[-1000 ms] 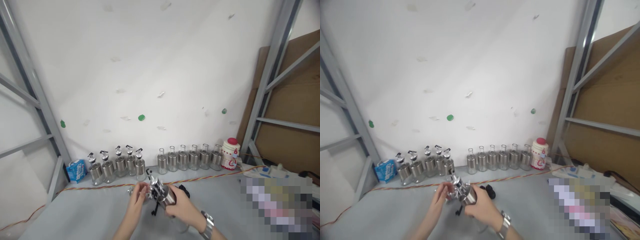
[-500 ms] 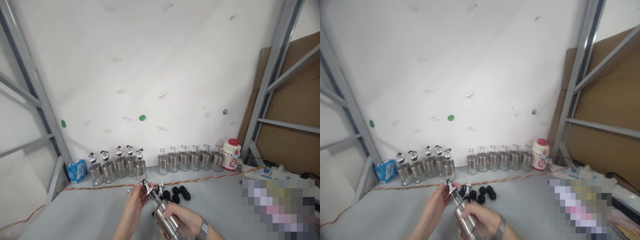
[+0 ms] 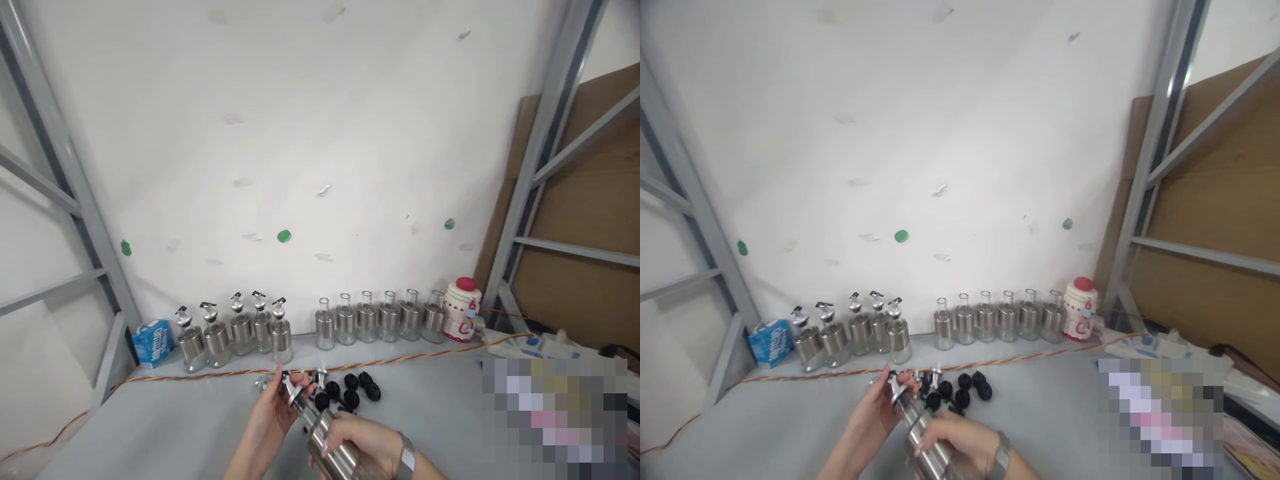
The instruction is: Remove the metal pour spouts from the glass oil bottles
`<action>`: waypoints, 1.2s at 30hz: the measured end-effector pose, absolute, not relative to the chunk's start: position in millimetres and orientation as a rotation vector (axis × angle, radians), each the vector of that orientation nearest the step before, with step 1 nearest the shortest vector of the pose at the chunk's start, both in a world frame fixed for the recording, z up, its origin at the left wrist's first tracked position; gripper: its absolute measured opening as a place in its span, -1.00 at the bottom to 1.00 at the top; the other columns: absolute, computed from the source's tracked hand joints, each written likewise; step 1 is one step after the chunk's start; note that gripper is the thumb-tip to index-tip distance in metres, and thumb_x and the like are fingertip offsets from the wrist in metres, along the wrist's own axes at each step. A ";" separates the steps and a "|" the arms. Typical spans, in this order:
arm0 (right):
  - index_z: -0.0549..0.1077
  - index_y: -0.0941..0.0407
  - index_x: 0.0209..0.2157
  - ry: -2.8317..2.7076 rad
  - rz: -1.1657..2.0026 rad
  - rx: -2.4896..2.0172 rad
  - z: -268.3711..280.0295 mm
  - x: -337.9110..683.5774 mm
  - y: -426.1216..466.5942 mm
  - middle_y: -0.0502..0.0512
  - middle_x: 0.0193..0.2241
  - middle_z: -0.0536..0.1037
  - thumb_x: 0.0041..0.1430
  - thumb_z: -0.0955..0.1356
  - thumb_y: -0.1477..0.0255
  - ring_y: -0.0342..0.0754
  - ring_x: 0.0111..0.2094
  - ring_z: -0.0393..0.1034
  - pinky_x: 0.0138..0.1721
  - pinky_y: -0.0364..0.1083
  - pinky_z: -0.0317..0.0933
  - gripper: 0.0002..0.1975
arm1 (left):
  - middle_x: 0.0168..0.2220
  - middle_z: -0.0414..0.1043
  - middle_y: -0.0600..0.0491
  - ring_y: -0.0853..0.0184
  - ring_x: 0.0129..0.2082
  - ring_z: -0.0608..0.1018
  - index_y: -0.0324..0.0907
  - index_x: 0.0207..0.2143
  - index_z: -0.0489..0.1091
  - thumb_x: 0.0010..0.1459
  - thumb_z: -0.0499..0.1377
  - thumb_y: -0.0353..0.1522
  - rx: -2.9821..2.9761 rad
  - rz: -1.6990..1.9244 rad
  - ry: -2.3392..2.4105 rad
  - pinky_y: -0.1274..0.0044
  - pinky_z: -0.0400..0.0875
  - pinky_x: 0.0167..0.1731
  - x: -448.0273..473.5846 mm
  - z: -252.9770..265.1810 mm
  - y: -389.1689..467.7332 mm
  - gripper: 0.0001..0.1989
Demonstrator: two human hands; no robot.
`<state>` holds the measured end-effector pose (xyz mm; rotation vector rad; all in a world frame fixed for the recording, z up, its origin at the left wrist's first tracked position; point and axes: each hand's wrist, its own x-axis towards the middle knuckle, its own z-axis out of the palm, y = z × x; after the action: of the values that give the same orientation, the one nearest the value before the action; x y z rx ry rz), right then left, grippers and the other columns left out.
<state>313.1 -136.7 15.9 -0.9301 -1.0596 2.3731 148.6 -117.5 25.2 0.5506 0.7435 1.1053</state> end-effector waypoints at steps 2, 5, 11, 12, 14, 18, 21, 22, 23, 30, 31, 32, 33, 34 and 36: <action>0.41 0.24 -0.56 -1.053 2.367 -0.951 14.6 313.1 -135.8 0.04 -0.67 0.47 -0.30 0.23 0.53 -0.17 -0.64 0.37 -0.65 -0.26 0.18 -0.82 | -0.38 0.51 -0.07 0.19 -0.26 0.52 -0.30 -0.35 0.41 0.03 0.09 -0.16 0.622 1.137 0.829 0.42 0.33 -0.18 149.6 22.7 -117.1 -0.65; 0.41 0.24 -0.54 -1.010 2.392 -0.971 13.1 315.4 -134.5 0.06 -0.69 0.47 -0.29 0.20 0.49 -0.15 -0.64 0.37 -0.63 -0.24 0.20 -0.78 | -0.32 0.49 -0.06 0.17 -0.22 0.49 -0.24 -0.17 0.34 0.00 0.06 -0.08 0.992 1.329 1.050 0.36 0.27 -0.13 149.8 17.8 -117.9 -0.54; 0.42 0.31 -0.39 -0.951 2.598 -0.836 11.3 324.1 -130.3 0.14 -0.68 0.48 -0.24 0.13 0.36 -0.11 -0.63 0.38 -0.61 -0.22 0.19 -0.57 | -0.07 0.35 -0.03 0.22 -0.08 0.38 -0.12 -0.03 0.24 0.08 0.02 -0.19 1.688 1.340 1.269 0.37 0.21 -0.07 139.2 12.1 -118.5 -0.59; 0.42 0.32 -0.37 -0.961 2.608 -0.816 10.0 325.2 -129.3 0.14 -0.68 0.48 -0.24 0.12 0.34 -0.11 -0.64 0.38 -0.62 -0.21 0.19 -0.55 | -0.08 0.35 -0.04 0.23 -0.10 0.39 -0.13 -0.02 0.23 0.09 0.01 -0.20 1.728 1.338 1.291 0.38 0.24 -0.08 136.6 11.6 -117.7 -0.60; 0.43 0.34 -0.36 -0.981 2.623 -0.793 7.2 326.9 -127.8 0.15 -0.69 0.47 -0.23 0.10 0.33 -0.10 -0.65 0.37 -0.63 -0.21 0.17 -0.52 | -0.10 0.37 -0.05 0.24 -0.14 0.41 -0.15 -0.04 0.25 0.09 0.00 -0.20 1.840 1.325 1.343 0.38 0.28 -0.12 131.3 11.3 -115.8 -0.61; 0.44 0.37 -0.41 -1.024 2.599 -0.770 6.2 327.9 -128.7 0.18 -0.70 0.47 -0.23 0.09 0.35 -0.12 -0.66 0.35 -0.65 -0.23 0.13 -0.52 | -0.18 0.41 -0.04 0.27 -0.19 0.44 -0.15 -0.10 0.28 0.10 0.01 -0.24 2.205 1.299 1.416 0.41 0.34 -0.18 122.5 10.6 -113.4 -0.68; 0.44 0.36 -0.43 -1.056 2.560 -0.770 9.5 328.2 -131.2 0.18 -0.69 0.48 -0.24 0.09 0.37 -0.12 -0.66 0.35 -0.63 -0.23 0.13 -0.54 | -0.22 0.43 -0.03 0.30 -0.22 0.46 -0.15 -0.10 0.26 0.10 0.03 -0.27 2.454 1.395 1.440 0.46 0.37 -0.21 119.9 6.9 -111.3 -0.70; 0.44 0.35 -0.43 -1.065 2.560 -0.770 10.5 328.5 -131.7 0.17 -0.70 0.47 -0.24 0.10 0.37 -0.11 -0.66 0.36 -0.63 -0.22 0.13 -0.54 | -0.25 0.44 -0.02 0.31 -0.25 0.47 -0.16 -0.11 0.27 0.10 0.04 -0.28 2.518 1.432 1.442 0.48 0.37 -0.23 120.0 5.2 -110.5 -0.71; 0.44 0.35 -0.42 -1.070 2.565 -0.773 11.2 328.7 -132.0 0.16 -0.72 0.46 -0.24 0.10 0.35 -0.10 -0.66 0.36 -0.62 -0.22 0.13 -0.54 | -0.28 0.45 -0.02 0.31 -0.27 0.48 -0.16 -0.12 0.27 0.10 0.04 -0.30 2.572 1.459 1.439 0.49 0.37 -0.25 120.4 3.5 -109.8 -0.73; 0.44 0.33 -0.45 -1.038 2.594 -0.787 16.5 329.6 -134.7 0.14 -0.75 0.45 -0.23 0.07 0.32 -0.11 -0.71 0.31 -0.67 -0.21 0.08 -0.52 | -0.32 0.44 -0.02 0.34 -0.36 0.48 -0.18 -0.14 0.25 0.13 -0.01 -0.31 2.490 1.373 1.420 0.51 0.39 -0.33 122.2 7.0 -116.5 -0.75; 0.44 0.33 -0.45 -1.041 2.595 -0.766 17.7 329.7 -135.6 0.14 -0.76 0.44 -0.23 0.07 0.31 -0.11 -0.71 0.31 -0.68 -0.22 0.07 -0.51 | -0.31 0.43 -0.02 0.33 -0.35 0.48 -0.18 -0.14 0.23 0.13 -0.01 -0.29 2.448 1.333 1.406 0.51 0.39 -0.33 122.0 9.6 -118.4 -0.74; 0.44 0.33 -0.44 -1.042 2.595 -0.746 18.8 329.7 -136.5 0.13 -0.76 0.44 -0.23 0.07 0.31 -0.12 -0.71 0.30 -0.69 -0.22 0.05 -0.51 | -0.30 0.42 -0.02 0.32 -0.34 0.47 -0.19 -0.13 0.22 0.12 -0.01 -0.28 2.416 1.305 1.389 0.50 0.39 -0.34 121.8 12.1 -120.1 -0.73; 0.44 0.33 -0.44 -1.041 2.591 -0.731 19.5 329.8 -137.3 0.13 -0.76 0.44 -0.22 0.07 0.31 -0.12 -0.72 0.30 -0.71 -0.23 0.02 -0.51 | -0.30 0.41 -0.03 0.32 -0.33 0.47 -0.19 -0.14 0.22 0.12 -0.01 -0.27 2.392 1.290 1.374 0.49 0.39 -0.33 121.8 14.3 -121.3 -0.72; 0.44 0.34 -0.44 -1.034 2.582 -0.721 19.7 329.8 -137.8 0.13 -0.76 0.44 -0.22 0.08 0.31 -0.13 -0.72 0.29 -0.73 -0.23 0.00 -0.51 | -0.31 0.41 -0.02 0.32 -0.33 0.47 -0.19 -0.15 0.22 0.12 -0.02 -0.26 2.377 1.289 1.364 0.49 0.39 -0.34 121.8 15.8 -121.9 -0.73; 0.44 0.35 -0.45 -1.014 2.584 -0.715 19.1 329.5 -138.0 0.14 -0.76 0.44 -0.22 0.08 0.31 -0.13 -0.73 0.29 -0.75 -0.23 -0.04 -0.51 | -0.35 0.41 -0.01 0.32 -0.37 0.46 -0.19 -0.21 0.24 0.13 -0.04 -0.26 2.380 1.309 1.364 0.49 0.39 -0.36 122.0 16.5 -121.4 -0.77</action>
<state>329.5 -138.0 19.1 -0.7153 -1.0137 2.5841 122.0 -121.4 16.5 2.3804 1.3636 1.3093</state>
